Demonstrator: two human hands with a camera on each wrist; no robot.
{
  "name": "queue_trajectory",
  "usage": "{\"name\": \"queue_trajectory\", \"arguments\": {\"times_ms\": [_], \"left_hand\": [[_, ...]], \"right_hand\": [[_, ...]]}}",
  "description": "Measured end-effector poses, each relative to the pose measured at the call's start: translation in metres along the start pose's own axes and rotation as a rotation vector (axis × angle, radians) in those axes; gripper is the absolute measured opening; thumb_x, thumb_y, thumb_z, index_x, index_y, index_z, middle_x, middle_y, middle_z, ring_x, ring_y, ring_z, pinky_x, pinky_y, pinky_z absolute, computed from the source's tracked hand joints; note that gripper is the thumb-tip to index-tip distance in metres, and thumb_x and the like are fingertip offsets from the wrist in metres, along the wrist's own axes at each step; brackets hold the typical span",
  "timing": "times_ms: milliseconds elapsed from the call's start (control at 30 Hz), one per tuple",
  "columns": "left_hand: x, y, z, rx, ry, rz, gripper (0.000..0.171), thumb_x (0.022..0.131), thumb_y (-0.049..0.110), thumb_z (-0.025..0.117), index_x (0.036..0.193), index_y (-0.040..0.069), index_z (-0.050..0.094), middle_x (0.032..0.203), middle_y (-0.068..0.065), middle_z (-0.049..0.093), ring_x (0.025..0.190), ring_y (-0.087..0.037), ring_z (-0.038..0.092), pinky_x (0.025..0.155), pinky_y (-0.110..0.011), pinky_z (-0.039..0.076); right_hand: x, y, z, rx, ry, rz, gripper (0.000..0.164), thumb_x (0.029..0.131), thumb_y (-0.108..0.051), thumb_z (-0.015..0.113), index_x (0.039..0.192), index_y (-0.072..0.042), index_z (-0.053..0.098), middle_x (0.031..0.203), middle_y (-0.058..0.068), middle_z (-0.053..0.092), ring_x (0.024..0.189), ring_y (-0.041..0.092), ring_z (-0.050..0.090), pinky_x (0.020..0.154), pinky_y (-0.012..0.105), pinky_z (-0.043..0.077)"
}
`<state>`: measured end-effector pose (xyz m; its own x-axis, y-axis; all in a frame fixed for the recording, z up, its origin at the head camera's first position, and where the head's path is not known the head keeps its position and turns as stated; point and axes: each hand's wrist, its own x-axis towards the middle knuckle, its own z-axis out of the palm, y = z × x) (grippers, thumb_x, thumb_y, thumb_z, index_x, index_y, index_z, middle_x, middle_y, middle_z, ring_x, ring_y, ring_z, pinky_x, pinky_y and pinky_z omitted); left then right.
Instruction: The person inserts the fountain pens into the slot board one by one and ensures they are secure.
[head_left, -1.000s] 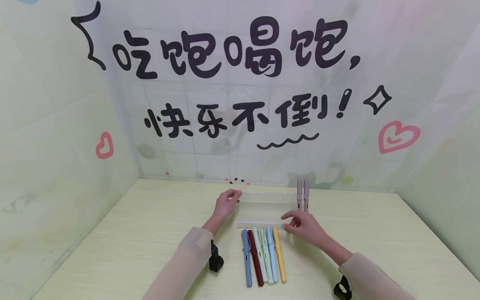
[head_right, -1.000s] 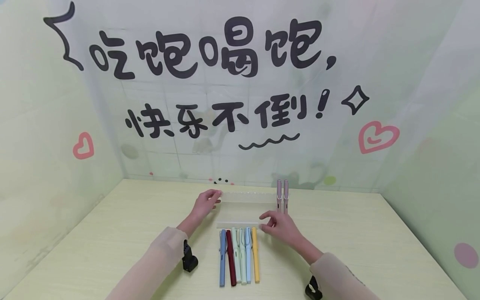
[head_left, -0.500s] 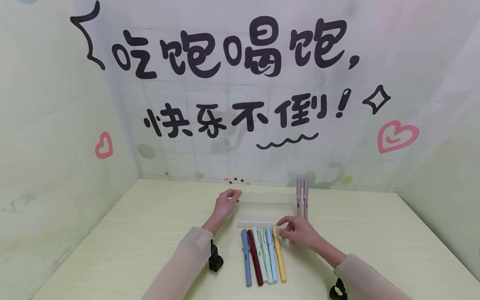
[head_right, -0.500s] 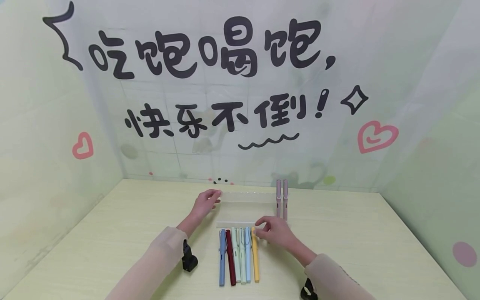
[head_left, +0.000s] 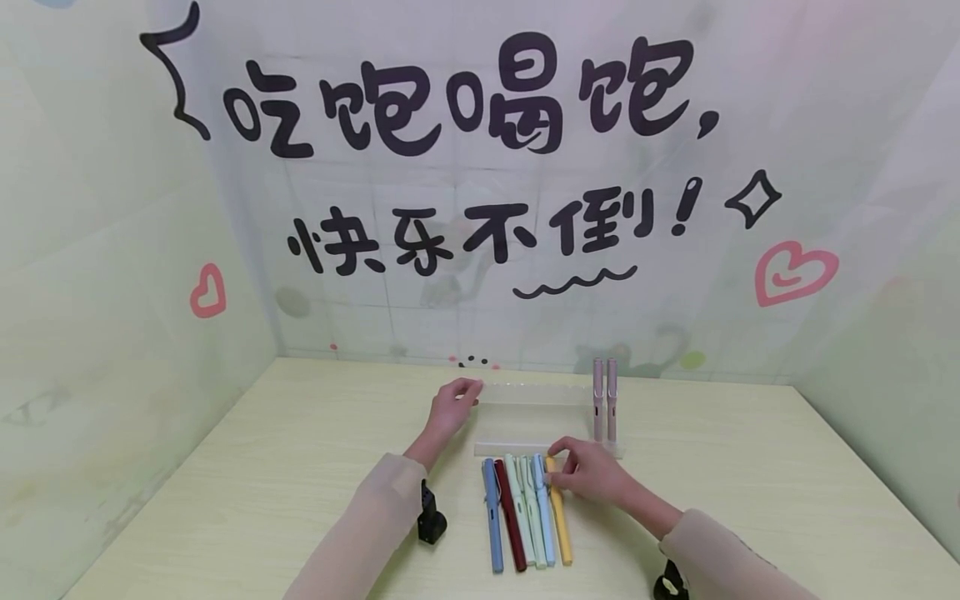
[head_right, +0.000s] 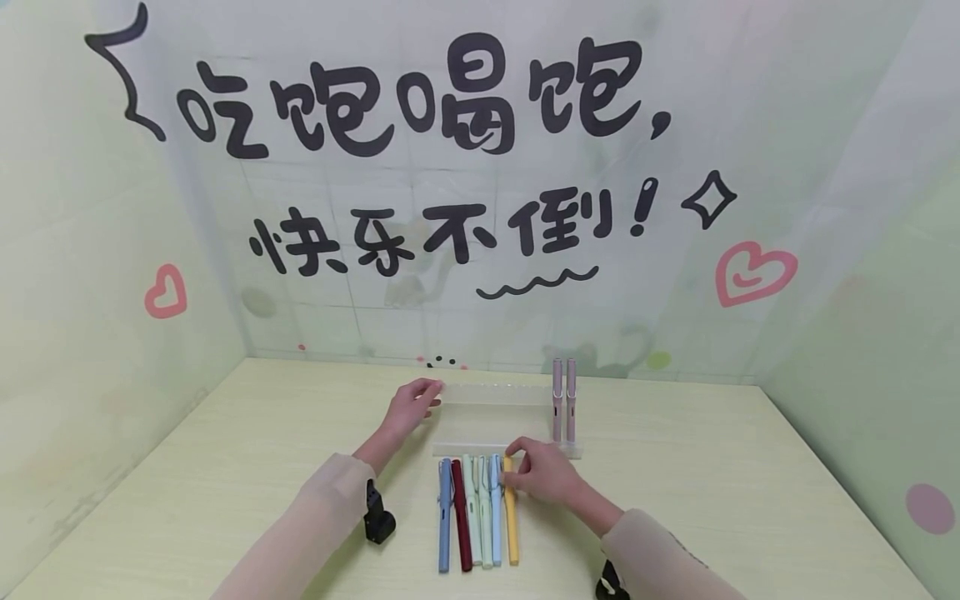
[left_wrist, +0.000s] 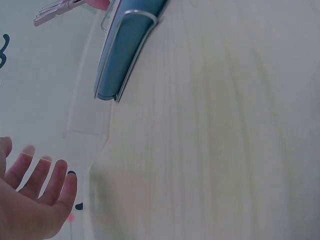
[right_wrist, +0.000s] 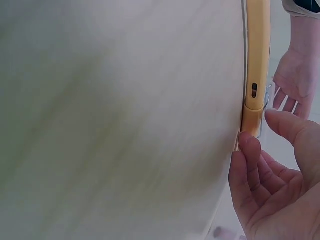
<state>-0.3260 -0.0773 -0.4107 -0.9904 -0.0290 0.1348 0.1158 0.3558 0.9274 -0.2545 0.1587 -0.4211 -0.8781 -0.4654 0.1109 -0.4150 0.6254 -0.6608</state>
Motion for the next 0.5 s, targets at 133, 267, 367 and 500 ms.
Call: {"name": "queue_trajectory", "arguments": {"times_ms": [133,267,367,500], "left_hand": [[-0.0013,0.0009,-0.0002,0.002,0.001,0.006,0.033,0.09,0.03,0.05,0.104,0.002,0.06,0.1,-0.011,0.059,0.087,-0.024,0.059,0.071,-0.033,0.047],[-0.0015,0.0009,-0.0003,0.0,0.001,0.012,0.032,0.091,0.028,0.049,0.103,0.001,0.06,0.1,-0.012,0.059,0.087,-0.024,0.059,0.07,-0.033,0.047],[-0.0015,0.0008,-0.0003,0.005,0.0,0.013,0.033,0.091,0.03,0.049,0.103,0.001,0.06,0.1,-0.012,0.059,0.087,-0.024,0.059,0.07,-0.033,0.047],[-0.0017,0.0018,-0.0006,0.011,0.0,0.006,0.035,0.09,0.032,0.049,0.104,0.001,0.059,0.101,-0.011,0.059,0.087,-0.024,0.058,0.071,-0.033,0.047]], "right_hand": [[-0.0003,0.0004,-0.0001,-0.015,-0.014,-0.012,0.034,0.078,-0.022,0.068,0.103,-0.002,0.055,0.061,-0.004,0.05,0.048,0.01,0.047,0.044,0.023,0.039],[-0.0012,0.001,-0.002,-0.013,-0.027,-0.033,0.037,0.077,-0.023,0.068,0.104,-0.001,0.054,0.062,-0.004,0.05,0.05,0.009,0.047,0.045,0.023,0.04],[-0.002,0.0014,-0.0041,-0.012,-0.043,-0.049,0.037,0.078,-0.021,0.068,0.105,0.0,0.053,0.063,-0.003,0.05,0.051,0.009,0.047,0.046,0.023,0.04],[-0.0027,0.0007,-0.0065,-0.006,-0.067,-0.05,0.037,0.078,-0.017,0.068,0.106,0.002,0.052,0.063,-0.002,0.051,0.051,0.01,0.048,0.045,0.023,0.041]]}}
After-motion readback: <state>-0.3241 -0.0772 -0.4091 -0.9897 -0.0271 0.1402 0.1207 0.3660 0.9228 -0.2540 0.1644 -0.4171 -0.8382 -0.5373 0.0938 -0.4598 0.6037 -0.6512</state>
